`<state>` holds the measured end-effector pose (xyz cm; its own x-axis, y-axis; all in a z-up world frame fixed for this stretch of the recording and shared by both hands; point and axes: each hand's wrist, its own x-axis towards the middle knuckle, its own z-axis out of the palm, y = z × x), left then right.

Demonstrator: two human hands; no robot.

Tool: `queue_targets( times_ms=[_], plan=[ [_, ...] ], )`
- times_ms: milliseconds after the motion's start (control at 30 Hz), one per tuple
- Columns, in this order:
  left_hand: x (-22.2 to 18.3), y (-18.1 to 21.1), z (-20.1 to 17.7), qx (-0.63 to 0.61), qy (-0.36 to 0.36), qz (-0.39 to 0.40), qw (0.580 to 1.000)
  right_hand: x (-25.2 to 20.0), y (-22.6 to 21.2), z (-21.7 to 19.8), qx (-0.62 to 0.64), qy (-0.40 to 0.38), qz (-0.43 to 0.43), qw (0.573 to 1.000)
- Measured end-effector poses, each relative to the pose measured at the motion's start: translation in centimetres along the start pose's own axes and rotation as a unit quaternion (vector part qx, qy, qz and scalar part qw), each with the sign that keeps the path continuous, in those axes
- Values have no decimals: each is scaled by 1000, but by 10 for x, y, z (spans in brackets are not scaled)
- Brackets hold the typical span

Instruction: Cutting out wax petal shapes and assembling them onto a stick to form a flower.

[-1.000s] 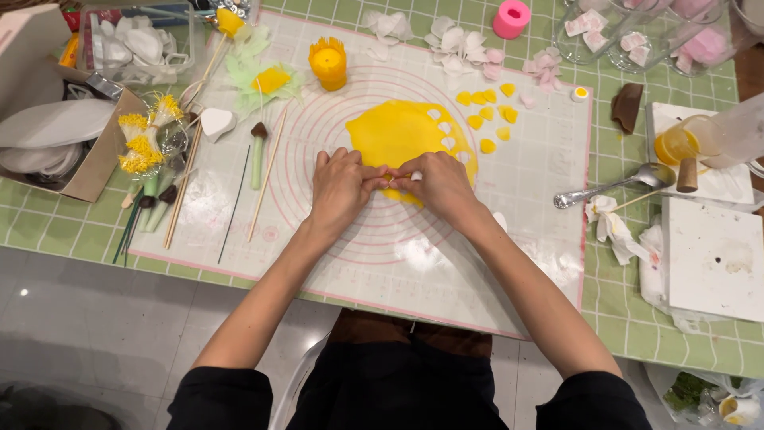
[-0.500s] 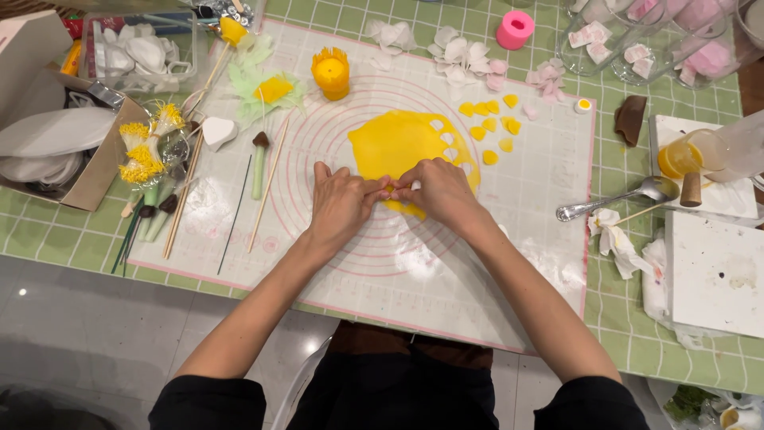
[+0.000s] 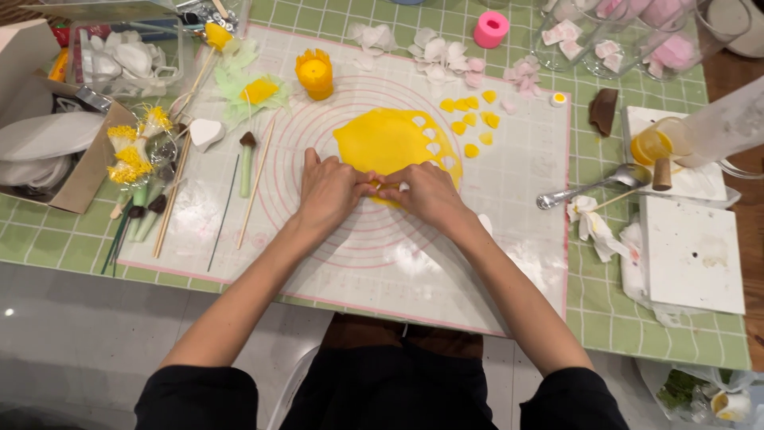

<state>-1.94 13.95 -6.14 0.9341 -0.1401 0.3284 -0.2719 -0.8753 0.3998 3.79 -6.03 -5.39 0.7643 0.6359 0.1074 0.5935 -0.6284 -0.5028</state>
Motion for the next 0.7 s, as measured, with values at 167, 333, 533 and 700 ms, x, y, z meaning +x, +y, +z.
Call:
queue_targets(
  times_ms=[167,333,533,700],
  plan=[
    [3,2,8,9,4,15,1000,-14,-7,-2,19,21,19,999],
    [11,-5,6,-61,-30,-28,997,-19,-8,-2,18,70,8,997],
    [11,2,-1,-15,-40,-19,999,-15,-1,2,-13,88,-39,995],
    [10,10,1,7,-13,3,1000,-13,1,2,-16,59,-28,998]
  ],
)
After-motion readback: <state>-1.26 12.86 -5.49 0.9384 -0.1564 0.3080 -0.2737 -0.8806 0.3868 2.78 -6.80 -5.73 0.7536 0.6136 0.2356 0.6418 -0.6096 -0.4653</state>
